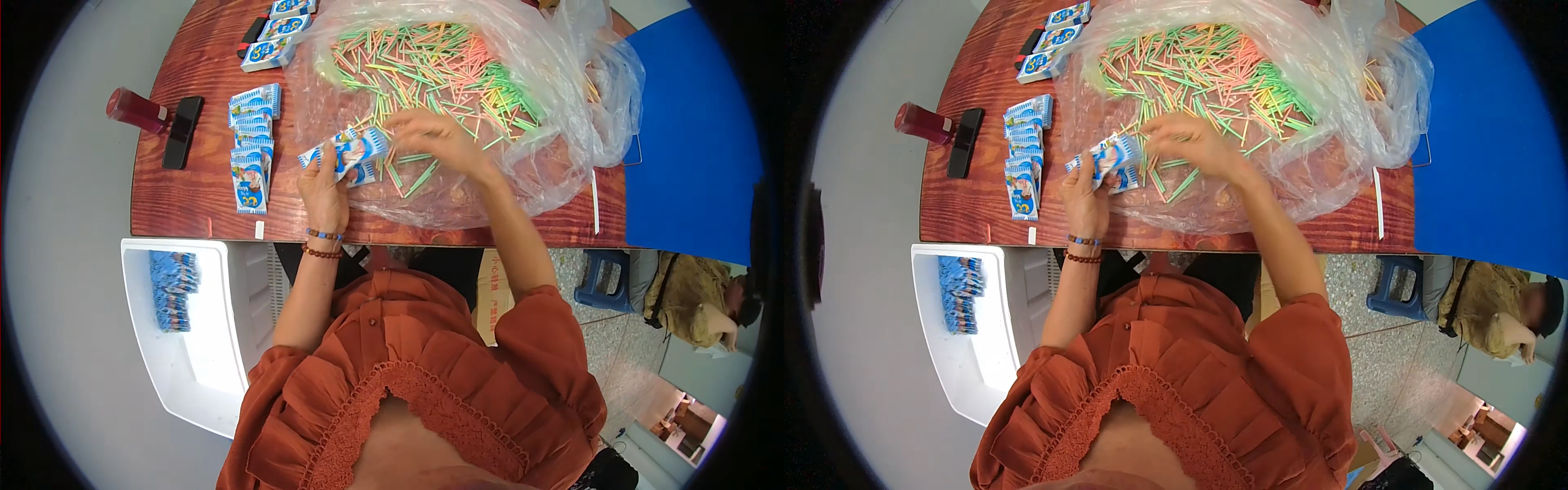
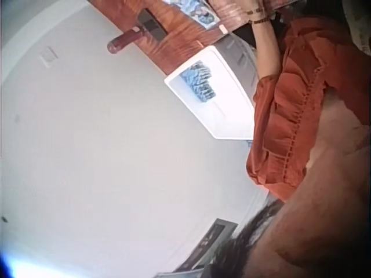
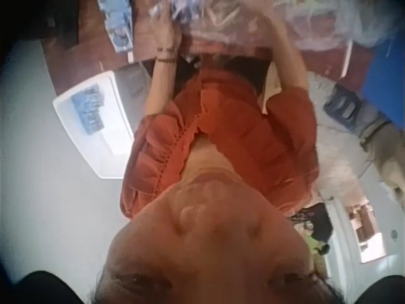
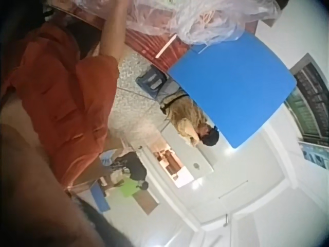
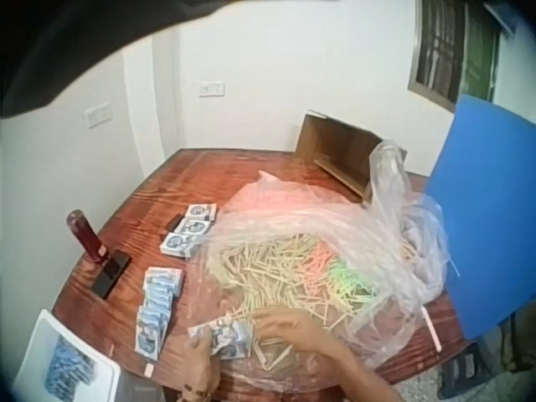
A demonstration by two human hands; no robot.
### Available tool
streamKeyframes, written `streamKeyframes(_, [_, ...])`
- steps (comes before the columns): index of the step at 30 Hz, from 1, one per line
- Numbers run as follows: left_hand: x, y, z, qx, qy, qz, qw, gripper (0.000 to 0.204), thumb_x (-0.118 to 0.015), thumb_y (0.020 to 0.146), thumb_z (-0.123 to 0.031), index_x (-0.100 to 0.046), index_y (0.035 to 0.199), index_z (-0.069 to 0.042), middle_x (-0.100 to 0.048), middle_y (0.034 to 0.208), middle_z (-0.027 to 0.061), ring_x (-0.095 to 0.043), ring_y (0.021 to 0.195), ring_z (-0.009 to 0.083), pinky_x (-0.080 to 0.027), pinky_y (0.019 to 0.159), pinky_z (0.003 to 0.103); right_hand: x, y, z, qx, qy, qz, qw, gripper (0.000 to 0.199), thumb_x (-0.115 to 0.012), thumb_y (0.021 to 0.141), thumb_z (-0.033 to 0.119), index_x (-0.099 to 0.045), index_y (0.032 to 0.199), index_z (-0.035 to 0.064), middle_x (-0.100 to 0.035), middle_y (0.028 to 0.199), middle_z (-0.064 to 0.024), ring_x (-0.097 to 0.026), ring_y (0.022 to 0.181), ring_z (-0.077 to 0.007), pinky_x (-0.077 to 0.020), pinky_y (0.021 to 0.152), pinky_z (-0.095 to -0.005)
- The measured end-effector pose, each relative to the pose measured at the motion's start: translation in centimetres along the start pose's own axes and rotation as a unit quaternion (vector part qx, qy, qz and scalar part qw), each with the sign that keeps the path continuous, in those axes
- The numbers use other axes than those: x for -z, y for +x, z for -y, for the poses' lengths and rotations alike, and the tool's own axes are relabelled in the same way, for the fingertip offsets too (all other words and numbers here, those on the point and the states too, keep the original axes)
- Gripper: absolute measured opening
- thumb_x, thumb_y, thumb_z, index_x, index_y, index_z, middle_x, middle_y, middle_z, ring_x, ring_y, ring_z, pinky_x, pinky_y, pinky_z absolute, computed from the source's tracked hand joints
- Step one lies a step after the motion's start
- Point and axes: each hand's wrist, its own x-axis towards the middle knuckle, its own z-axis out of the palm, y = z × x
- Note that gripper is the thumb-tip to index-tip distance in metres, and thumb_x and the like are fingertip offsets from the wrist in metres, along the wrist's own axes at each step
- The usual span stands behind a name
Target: The recorder is sorting and arranging small blue packets in rows on a wooden table surface.
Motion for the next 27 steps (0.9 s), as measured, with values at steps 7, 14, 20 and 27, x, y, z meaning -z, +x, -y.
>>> streamKeyframes(7, [0.1, -0.2, -0.3, -0.024, -0.023, 0.014, 0.999, 0.021, -0.058, 0.095, -0.021, -0.065, 0.092, -0.002, -0.068, 0.086, 0.0048, -0.063, 0.072, 0.0103, -0.054, 0.058, 0.026, 8.0, 5.2, -7.8, -0.002, -0.561, -0.146, 0.815, 0.043, -0.066, 0.080, 0.032, -0.062, 0.110, 0.0022, -0.060, 0.117, -0.0149, -0.055, 0.110, -0.0317, -0.0446, 0.090, -0.0453])
streamKeyframes(14, [0.9, 0.1, -1.2, -0.017, -0.021, 0.024, 0.999, 0.022, -0.058, 0.095, -0.024, -0.065, 0.090, -0.003, -0.067, 0.089, 0.0028, -0.060, 0.076, 0.0101, -0.050, 0.064, 0.026, 8.4, 8.6, -7.9, -0.125, -0.573, 0.065, 0.807, 0.042, -0.066, 0.078, 0.027, -0.059, 0.109, -0.0001, -0.057, 0.119, -0.0180, -0.050, 0.117, -0.0331, -0.0419, 0.093, -0.0497])
streamKeyframes(20, [0.7, 0.2, -1.1, -0.014, -0.015, 0.017, 1.000, 0.022, -0.058, 0.095, -0.024, -0.065, 0.091, -0.004, -0.067, 0.087, 0.0028, -0.060, 0.076, 0.0099, -0.050, 0.064, 0.025, 8.2, 9.6, -9.4, -0.166, -0.573, 0.103, 0.796, 0.033, -0.059, 0.081, 0.023, -0.060, 0.104, -0.0011, -0.062, 0.108, -0.0208, -0.060, 0.102, -0.0347, -0.0469, 0.087, -0.0492])
streamKeyframes(27, [0.5, 0.2, -1.3, -0.013, -0.038, 0.018, 0.999, 0.022, -0.058, 0.095, -0.023, -0.065, 0.088, -0.002, -0.067, 0.084, 0.0041, -0.060, 0.070, 0.0105, -0.050, 0.060, 0.025, 10.6, 8.5, -10.4, -0.239, -0.232, -0.011, 0.943, 0.026, -0.051, 0.094, 0.024, -0.055, 0.098, -0.0020, -0.066, 0.090, -0.0147, -0.065, 0.080, -0.0253, -0.0507, 0.073, -0.0377])
